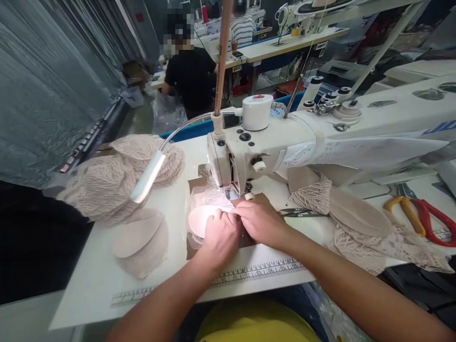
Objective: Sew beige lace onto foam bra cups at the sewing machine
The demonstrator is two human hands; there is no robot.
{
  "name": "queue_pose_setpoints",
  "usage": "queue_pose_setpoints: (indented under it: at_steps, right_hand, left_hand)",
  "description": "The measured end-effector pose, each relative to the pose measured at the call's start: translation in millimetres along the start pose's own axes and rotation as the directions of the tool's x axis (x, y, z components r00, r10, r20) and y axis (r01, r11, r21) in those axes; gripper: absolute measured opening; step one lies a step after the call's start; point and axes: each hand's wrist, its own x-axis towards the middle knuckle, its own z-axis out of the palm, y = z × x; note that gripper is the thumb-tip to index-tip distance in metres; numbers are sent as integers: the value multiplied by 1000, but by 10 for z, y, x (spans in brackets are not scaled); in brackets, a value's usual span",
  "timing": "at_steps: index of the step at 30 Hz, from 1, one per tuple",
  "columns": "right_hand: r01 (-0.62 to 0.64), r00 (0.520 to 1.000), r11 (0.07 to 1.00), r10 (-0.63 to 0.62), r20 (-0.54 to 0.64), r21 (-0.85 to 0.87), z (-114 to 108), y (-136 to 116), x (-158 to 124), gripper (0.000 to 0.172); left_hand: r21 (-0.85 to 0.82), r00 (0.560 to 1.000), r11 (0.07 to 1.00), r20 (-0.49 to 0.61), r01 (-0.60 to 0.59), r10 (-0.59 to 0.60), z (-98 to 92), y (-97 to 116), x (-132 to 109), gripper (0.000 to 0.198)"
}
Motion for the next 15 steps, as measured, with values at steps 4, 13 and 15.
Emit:
queue_pose_setpoints:
  at_steps: [4, 13, 15]
  right_hand:
    - [60, 997, 988, -53, 57, -146, 198, 20, -40, 23]
    - [16, 999, 937, -33, -41, -349, 249, -18, -3, 31]
    - [-5, 999, 942, -8, -37, -336, 227, -42, 41, 31]
  left_hand:
    - [-154, 997, 987, 67, 42, -32, -227, -115, -120, 24]
    - [-413, 981, 897, -171, -156, 92, -71, -507, -74, 31]
    - [-334, 976, 929, -193, -159, 97, 16, -539, -29, 32]
